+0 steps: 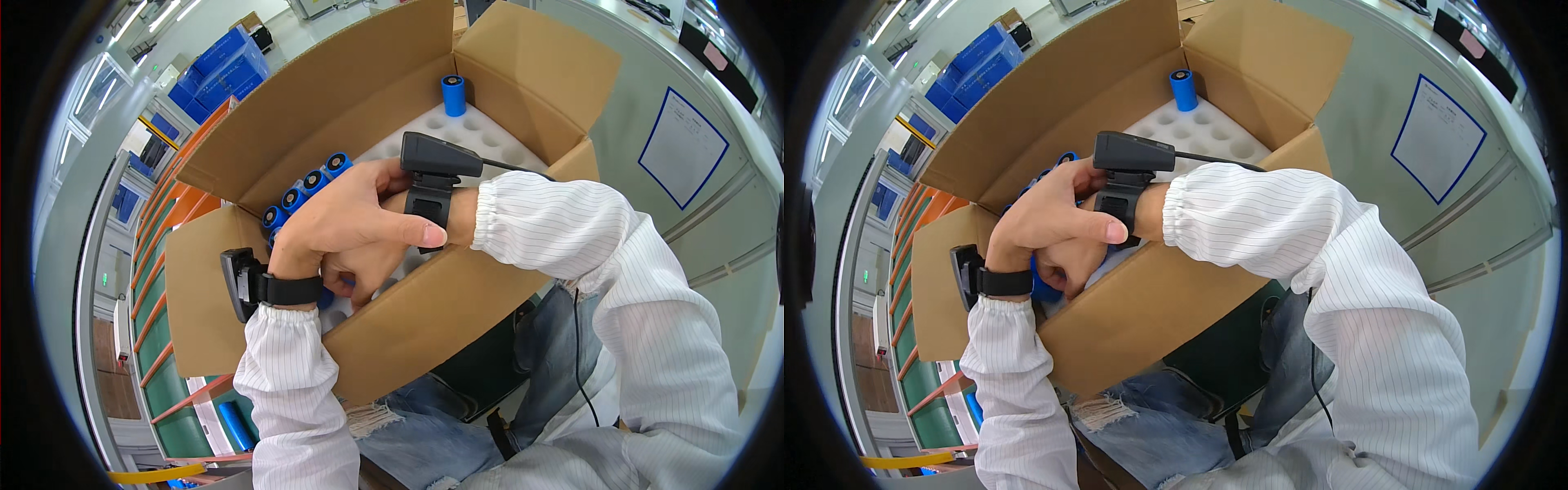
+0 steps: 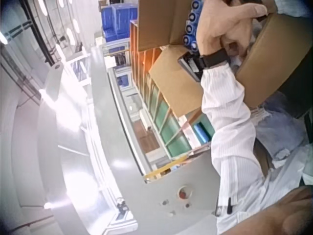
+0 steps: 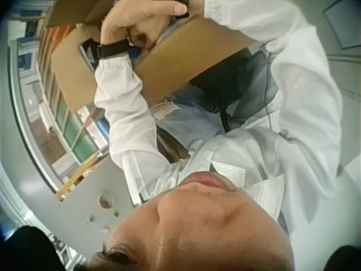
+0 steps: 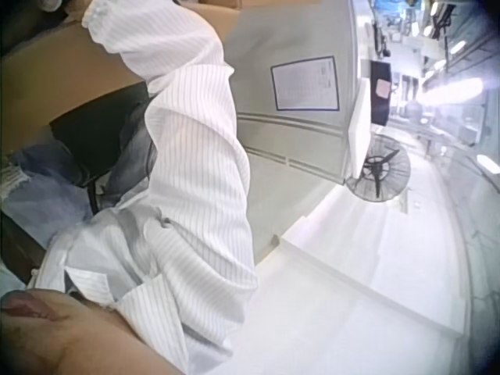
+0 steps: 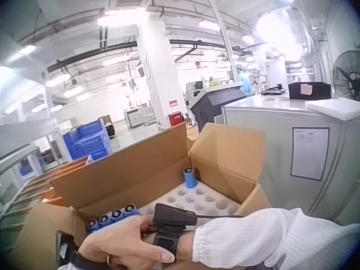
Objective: The recorder takes blue cylindrical battery cells from a rack and places them into foam-lined cardboard boxes, then prepares a box for labeling.
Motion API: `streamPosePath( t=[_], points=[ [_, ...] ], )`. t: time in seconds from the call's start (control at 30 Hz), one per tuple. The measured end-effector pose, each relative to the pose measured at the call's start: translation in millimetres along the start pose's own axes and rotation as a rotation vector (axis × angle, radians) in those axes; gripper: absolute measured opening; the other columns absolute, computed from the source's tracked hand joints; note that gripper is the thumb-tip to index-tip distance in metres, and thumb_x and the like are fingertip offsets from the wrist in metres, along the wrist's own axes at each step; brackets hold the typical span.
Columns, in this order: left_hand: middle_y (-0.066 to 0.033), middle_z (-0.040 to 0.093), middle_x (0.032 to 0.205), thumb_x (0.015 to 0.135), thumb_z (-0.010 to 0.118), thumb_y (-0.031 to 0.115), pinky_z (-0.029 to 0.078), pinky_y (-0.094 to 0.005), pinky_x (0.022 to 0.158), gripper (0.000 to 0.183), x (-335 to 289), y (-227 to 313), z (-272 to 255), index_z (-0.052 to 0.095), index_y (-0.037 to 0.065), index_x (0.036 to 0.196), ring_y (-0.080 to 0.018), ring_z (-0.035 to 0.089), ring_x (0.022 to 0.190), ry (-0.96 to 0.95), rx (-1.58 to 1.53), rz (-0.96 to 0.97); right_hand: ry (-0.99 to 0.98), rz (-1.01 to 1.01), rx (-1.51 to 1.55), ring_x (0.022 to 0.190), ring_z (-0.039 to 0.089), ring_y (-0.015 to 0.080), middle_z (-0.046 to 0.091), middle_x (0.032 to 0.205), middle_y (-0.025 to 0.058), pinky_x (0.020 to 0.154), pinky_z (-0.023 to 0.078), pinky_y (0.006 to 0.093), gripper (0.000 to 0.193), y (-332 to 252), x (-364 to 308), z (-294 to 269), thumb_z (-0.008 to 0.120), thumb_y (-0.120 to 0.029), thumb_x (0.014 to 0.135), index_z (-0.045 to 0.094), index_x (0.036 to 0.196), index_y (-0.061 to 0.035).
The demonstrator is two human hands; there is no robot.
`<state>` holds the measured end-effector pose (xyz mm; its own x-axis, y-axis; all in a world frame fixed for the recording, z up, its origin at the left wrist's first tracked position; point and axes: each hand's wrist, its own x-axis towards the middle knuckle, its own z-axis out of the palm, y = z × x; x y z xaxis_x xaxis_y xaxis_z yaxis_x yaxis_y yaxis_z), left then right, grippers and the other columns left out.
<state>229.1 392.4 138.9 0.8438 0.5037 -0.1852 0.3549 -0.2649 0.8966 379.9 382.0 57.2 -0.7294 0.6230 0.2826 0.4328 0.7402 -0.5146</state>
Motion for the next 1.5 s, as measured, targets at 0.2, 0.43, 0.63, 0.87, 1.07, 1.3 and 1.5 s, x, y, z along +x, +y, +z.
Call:
streamPosePath(
  t=[0.2, 0.43, 0.63, 0.87, 1.07, 1.3, 1.5],
  points=[
    [-0.0086, 0.064, 0.109, 0.064, 0.082, 0.031, 0.043, -0.0289, 0.094, 0.071, -2, 2, 6, 0.058, -0.008, 0.119, -0.0143, 0.057, 0.098, 0.060, 0.041, 0.007, -0.010, 0.002, 0.010, 0.091, 0.062, 0.0267, 0.066, 0.091, 0.0115, 0.077, 0.049, 0.0412, 0.018, 0, 4, 2, 0.062, -0.022, 0.083, 0.067, 0.091, -0.0072],
    [-0.0081, 0.068, 0.096, 0.060, 0.084, 0.033, 0.047, -0.0302, 0.086, 0.064, -6, 6, 17, 0.066, -0.003, 0.110, -0.0153, 0.061, 0.087, 0.222, 0.202, 0.126, -0.024, 0.007, 0.027, 0.091, 0.062, 0.0269, 0.066, 0.090, 0.0112, 0.077, 0.049, 0.0411, 0.018, 2, 1, 2, 0.063, -0.023, 0.083, 0.068, 0.091, -0.0071],
    [-0.0106, 0.069, 0.088, 0.051, 0.088, 0.036, 0.049, -0.0320, 0.082, 0.067, -12, 16, 29, 0.069, 0.000, 0.103, -0.0199, 0.064, 0.082, 0.364, 0.360, 0.203, -0.044, 0.036, 0.045, 0.090, 0.062, 0.0270, 0.066, 0.089, 0.0110, 0.077, 0.049, 0.0410, 0.019, 3, -18, -3, 0.063, -0.023, 0.083, 0.068, 0.091, -0.0070],
    [-0.0078, 0.068, 0.097, 0.057, 0.088, 0.023, 0.046, -0.0299, 0.089, 0.062, -9, -1, 9, 0.066, 0.000, 0.110, -0.0142, 0.060, 0.091, 0.201, 0.202, 0.266, -0.055, 0.035, 0.064, 0.089, 0.062, 0.0272, 0.066, 0.088, 0.0107, 0.076, 0.049, 0.0409, 0.019, 1, 8, 3, 0.064, -0.024, 0.083, 0.068, 0.091, -0.0070],
    [-0.0011, 0.065, 0.099, 0.049, 0.088, 0.002, 0.045, -0.0268, 0.089, 0.072, -22, 3, 2, 0.060, -0.001, 0.116, -0.0093, 0.055, 0.092, 0.167, 0.094, 0.206, -0.049, 0.051, 0.100, 0.089, 0.062, 0.0273, 0.066, 0.088, 0.0105, 0.076, 0.049, 0.0408, 0.020, 1, 24, 8, 0.064, -0.024, 0.083, 0.068, 0.091, -0.0069],
    [-0.0016, 0.065, 0.096, 0.056, 0.089, 0.001, 0.050, -0.0250, 0.076, 0.073, -32, 19, 6, 0.058, 0.001, 0.123, -0.0078, 0.058, 0.084, 0.201, -0.057, 0.205, -0.038, 0.047, 0.119, 0.088, 0.062, 0.0274, 0.066, 0.087, 0.0102, 0.076, 0.049, 0.0407, 0.020, 0, 43, 13, 0.064, -0.025, 0.082, 0.068, 0.091, -0.0068],
    [-0.0071, 0.062, 0.111, 0.052, 0.094, 0.017, 0.046, -0.0302, 0.092, 0.080, -34, 18, 14, 0.057, 0.002, 0.121, -0.0156, 0.058, 0.101, 0.242, 0.296, 0.282, -0.059, 0.093, 0.161, 0.088, 0.062, 0.0276, 0.066, 0.086, 0.0100, 0.075, 0.049, 0.0406, 0.021, -3, 21, 22, 0.065, -0.025, 0.082, 0.068, 0.091, -0.0068]
  ],
)
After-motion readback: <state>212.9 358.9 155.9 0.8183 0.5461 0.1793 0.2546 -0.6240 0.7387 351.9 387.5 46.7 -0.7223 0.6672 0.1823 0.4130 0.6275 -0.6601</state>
